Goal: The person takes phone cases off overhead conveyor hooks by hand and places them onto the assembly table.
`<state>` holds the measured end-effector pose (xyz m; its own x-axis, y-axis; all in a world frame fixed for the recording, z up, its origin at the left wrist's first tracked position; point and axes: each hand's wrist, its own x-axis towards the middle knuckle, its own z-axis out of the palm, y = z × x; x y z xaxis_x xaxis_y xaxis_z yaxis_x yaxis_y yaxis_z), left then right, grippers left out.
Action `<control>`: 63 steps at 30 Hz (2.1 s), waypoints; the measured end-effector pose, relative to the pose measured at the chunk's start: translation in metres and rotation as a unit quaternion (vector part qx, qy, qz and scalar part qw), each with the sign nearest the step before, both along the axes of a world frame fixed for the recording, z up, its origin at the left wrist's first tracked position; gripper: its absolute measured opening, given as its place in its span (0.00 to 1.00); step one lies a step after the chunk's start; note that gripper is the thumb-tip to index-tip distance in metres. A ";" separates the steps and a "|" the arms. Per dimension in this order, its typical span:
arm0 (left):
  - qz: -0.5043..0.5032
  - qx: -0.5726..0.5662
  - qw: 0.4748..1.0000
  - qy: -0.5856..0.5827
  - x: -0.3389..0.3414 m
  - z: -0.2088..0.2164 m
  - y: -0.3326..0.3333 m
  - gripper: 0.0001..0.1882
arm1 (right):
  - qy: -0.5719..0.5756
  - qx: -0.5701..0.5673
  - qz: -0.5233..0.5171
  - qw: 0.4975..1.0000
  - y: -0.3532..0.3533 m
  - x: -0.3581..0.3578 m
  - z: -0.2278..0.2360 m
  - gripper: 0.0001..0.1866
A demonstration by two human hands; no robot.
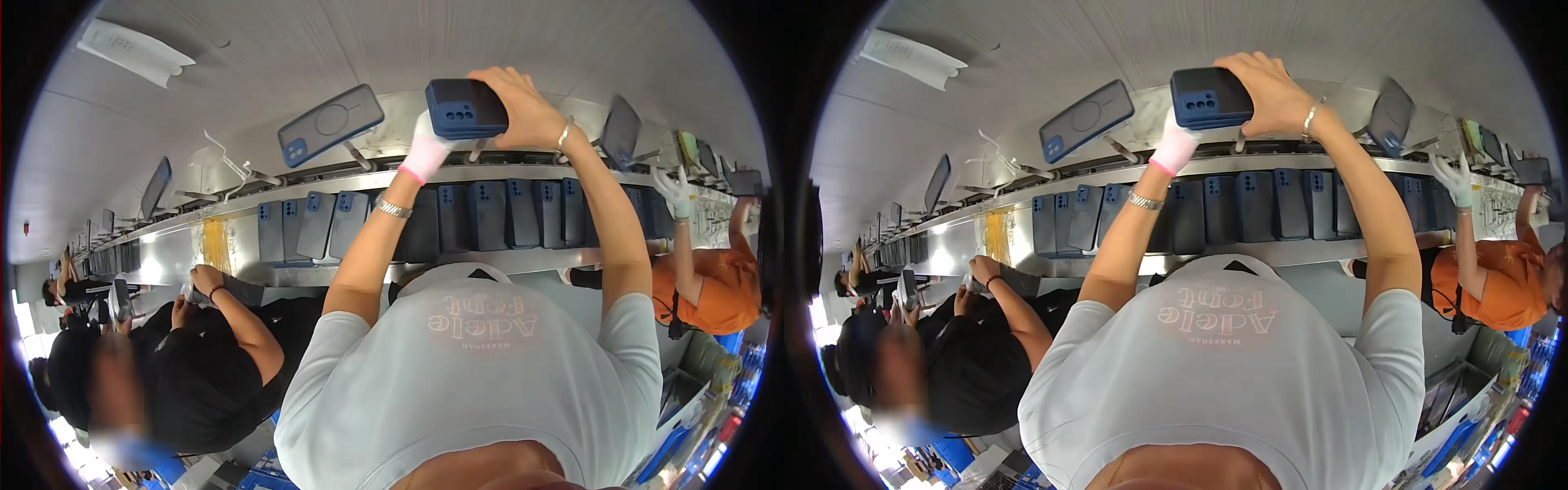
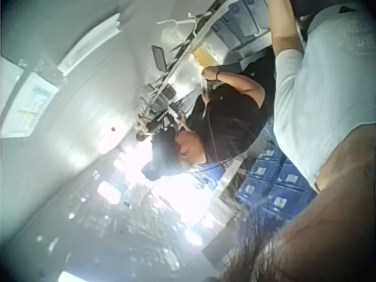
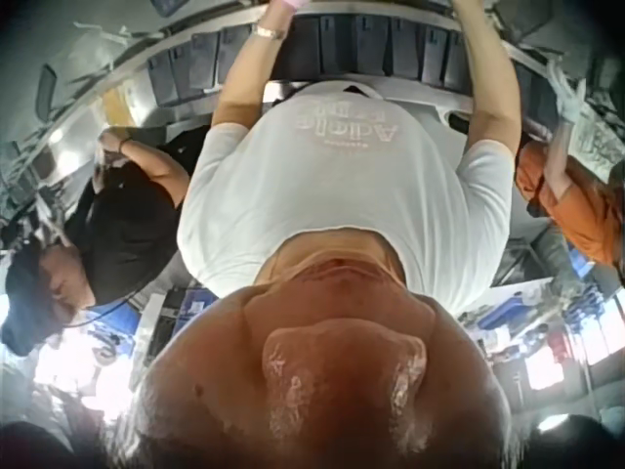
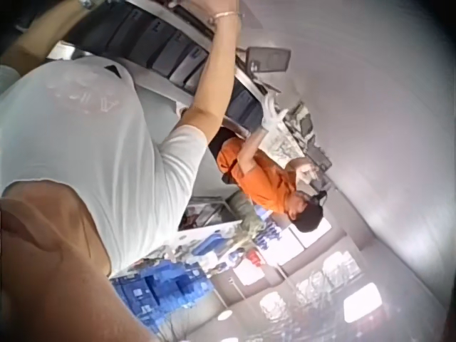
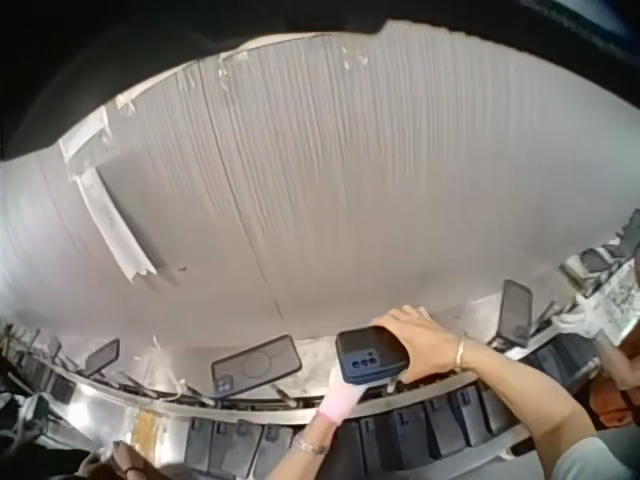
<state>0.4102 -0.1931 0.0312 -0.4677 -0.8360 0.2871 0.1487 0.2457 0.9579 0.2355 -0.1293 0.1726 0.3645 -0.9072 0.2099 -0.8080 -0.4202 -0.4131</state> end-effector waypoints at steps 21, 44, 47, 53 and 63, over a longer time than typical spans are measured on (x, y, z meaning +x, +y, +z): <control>0.323 0.167 0.931 -0.003 0.225 -0.091 0.042 0.33 | -0.262 0.059 -0.084 0.960 0.046 -0.041 -0.004 0.50; 0.177 0.093 0.975 0.094 0.257 -0.001 -0.028 0.20 | -0.357 0.188 0.113 0.908 -0.081 0.155 -0.029 0.50; 0.116 0.070 0.985 0.107 0.223 0.006 -0.013 0.13 | -0.368 0.130 0.102 0.915 -0.059 0.127 -0.032 0.48; 0.103 0.034 0.994 -0.018 0.140 0.013 0.004 0.19 | -0.037 0.013 0.082 0.996 -0.049 0.117 -0.027 0.49; -0.016 0.131 0.988 0.076 0.049 -0.027 0.032 0.27 | 0.030 0.080 -0.055 0.995 -0.024 -0.021 -0.030 0.49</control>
